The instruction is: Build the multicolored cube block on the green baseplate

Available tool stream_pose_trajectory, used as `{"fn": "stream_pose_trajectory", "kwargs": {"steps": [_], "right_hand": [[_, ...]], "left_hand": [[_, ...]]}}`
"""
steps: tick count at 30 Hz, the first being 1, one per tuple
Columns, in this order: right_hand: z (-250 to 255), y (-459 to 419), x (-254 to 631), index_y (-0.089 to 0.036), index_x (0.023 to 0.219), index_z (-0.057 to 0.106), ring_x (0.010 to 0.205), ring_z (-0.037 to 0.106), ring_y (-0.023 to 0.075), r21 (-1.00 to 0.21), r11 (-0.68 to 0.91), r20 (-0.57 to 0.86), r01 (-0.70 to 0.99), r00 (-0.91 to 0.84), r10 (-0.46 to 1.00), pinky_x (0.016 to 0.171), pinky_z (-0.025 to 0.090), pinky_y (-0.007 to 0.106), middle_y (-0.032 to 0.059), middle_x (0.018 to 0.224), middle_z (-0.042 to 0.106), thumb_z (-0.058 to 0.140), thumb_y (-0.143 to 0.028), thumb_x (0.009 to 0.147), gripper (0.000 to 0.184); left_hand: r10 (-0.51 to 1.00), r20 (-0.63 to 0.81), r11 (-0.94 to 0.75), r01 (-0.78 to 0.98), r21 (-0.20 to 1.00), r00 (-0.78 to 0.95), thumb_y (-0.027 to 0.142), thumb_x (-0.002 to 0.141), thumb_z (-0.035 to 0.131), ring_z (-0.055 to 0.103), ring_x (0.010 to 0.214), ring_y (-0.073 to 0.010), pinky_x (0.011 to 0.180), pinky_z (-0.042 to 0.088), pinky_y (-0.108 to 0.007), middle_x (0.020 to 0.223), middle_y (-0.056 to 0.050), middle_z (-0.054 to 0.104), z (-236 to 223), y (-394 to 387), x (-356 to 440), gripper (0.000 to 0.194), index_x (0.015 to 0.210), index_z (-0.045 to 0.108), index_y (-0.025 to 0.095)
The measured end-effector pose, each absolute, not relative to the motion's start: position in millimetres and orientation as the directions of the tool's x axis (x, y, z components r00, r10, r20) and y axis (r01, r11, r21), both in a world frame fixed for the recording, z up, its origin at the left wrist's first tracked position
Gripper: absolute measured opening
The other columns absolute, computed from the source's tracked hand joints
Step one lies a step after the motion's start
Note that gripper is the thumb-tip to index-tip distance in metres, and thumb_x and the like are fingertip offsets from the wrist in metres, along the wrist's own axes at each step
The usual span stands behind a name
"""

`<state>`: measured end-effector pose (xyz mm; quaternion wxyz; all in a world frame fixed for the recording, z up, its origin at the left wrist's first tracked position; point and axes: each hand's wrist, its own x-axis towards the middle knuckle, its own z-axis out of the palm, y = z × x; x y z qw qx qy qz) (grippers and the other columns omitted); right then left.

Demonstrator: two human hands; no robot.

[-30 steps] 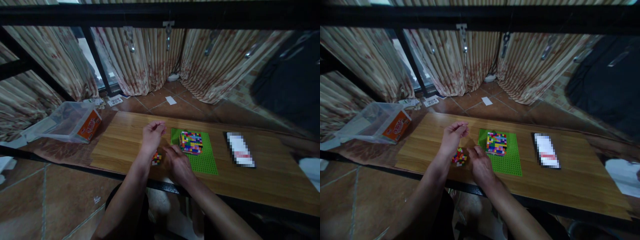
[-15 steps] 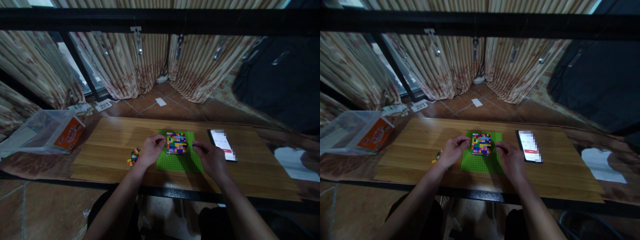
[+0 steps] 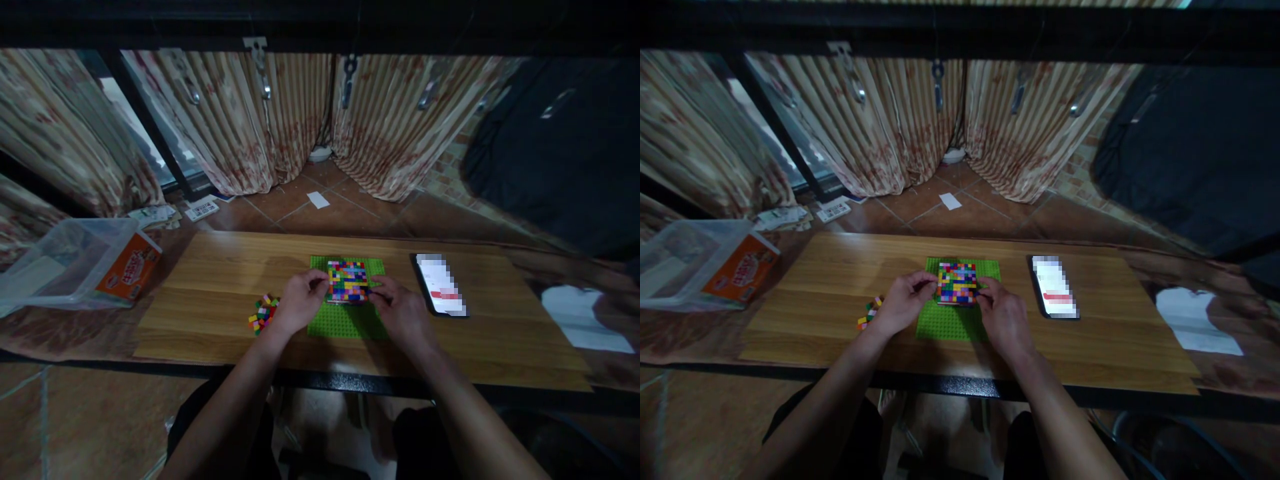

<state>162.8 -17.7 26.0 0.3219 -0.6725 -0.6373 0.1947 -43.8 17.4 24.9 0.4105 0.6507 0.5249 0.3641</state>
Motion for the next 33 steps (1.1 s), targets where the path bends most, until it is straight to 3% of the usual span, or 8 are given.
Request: {"fn": "stream_pose_trajectory", "kwargs": {"steps": [19,33], "right_hand": [[31.2,-17.4,160.0,-0.021,0.116,0.067,0.079,0.074,0.0227,-0.672,-0.019,0.13,0.74,0.144,0.981,0.076,0.056,0.035,0.0033,0.083,0.078,0.062,-0.025,0.079,0.037],[27.7,-15.8,167.5,-0.019,0.116,0.066,0.077,0.073,0.0227,-0.755,-0.032,0.071,0.655,0.13,0.989,0.076,0.056,0.037,0.0036,0.081,0.078,0.062,-0.027,0.079,0.038]], "left_hand": [[0.978,0.038,-0.129,0.449,0.884,0.207,0.024,0.086,0.054,0.063,0.068,-0.0159,0.063,0.047,-0.025,0.077,-0.003,0.071,22.2,16.4,-43.9,0.019,0.09,0.072,0.019],[0.976,0.033,-0.133,0.469,0.873,0.215,0.024,0.086,0.053,0.064,0.069,-0.0174,0.065,0.048,-0.027,0.077,-0.004,0.071,25.1,15.5,-43.9,0.021,0.09,0.072,0.017]]}}
